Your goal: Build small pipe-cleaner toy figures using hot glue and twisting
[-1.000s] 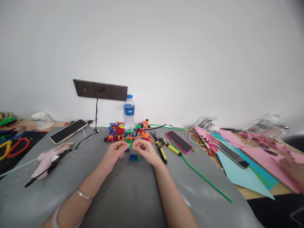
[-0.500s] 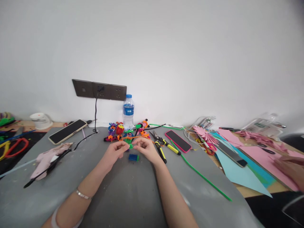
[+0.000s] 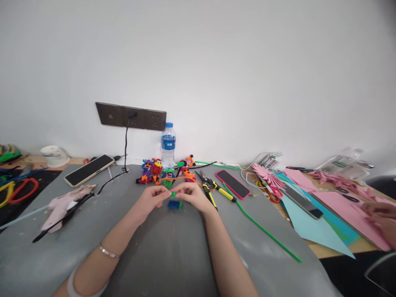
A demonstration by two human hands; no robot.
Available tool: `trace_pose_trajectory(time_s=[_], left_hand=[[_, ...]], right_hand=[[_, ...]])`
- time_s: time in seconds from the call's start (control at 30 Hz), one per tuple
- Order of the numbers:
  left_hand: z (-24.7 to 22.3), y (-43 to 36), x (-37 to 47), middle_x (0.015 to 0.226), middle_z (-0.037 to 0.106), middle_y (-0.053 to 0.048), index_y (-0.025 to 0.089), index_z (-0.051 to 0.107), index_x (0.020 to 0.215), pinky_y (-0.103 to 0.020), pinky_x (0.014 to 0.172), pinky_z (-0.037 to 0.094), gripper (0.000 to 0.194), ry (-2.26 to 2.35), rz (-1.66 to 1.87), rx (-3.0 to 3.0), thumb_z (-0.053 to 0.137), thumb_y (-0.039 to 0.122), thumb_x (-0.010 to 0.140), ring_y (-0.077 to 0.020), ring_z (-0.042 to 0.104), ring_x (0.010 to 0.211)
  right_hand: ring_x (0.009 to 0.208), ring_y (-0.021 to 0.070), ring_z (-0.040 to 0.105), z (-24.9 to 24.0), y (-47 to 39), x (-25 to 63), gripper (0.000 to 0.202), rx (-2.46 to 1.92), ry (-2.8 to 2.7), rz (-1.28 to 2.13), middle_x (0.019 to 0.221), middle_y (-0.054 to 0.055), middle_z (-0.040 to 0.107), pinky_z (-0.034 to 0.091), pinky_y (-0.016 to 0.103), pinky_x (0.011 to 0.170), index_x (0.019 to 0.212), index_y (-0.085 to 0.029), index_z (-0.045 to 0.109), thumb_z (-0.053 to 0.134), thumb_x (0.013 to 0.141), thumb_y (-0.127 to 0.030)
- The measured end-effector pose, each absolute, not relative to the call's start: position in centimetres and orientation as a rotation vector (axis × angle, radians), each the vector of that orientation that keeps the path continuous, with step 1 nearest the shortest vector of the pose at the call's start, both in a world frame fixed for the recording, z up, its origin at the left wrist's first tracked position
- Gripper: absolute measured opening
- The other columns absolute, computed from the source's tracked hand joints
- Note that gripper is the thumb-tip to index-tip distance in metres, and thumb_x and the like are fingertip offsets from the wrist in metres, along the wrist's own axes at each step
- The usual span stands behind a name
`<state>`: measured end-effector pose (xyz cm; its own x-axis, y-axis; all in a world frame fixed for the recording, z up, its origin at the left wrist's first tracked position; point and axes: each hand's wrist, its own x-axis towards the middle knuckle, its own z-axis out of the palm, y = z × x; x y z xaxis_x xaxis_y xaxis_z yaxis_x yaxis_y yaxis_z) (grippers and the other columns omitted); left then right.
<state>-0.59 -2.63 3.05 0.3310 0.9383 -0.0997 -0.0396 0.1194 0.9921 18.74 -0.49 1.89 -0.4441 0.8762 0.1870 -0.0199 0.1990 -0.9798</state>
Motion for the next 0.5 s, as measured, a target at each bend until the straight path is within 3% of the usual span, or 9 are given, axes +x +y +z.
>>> trace_pose_trajectory(time_s=[0.5], left_hand=[[3.24,-2.83,-0.44,0.049,0.037,0.007,0.017,0.059,0.058,-0.024,0.050,0.023,0.036,0.985,0.820,1.238,0.073,0.049,0.067,-0.0086,0.029,0.048]], right_hand=[[0.051,0.0084,0.047,1.39,-0.39,19.14,0.025,-0.785,-1.596,1.506,0.058,-0.003,0.056,0.038,0.022,0.052,0.075,-0.015,0.071,0.080,0.067,-0.037]])
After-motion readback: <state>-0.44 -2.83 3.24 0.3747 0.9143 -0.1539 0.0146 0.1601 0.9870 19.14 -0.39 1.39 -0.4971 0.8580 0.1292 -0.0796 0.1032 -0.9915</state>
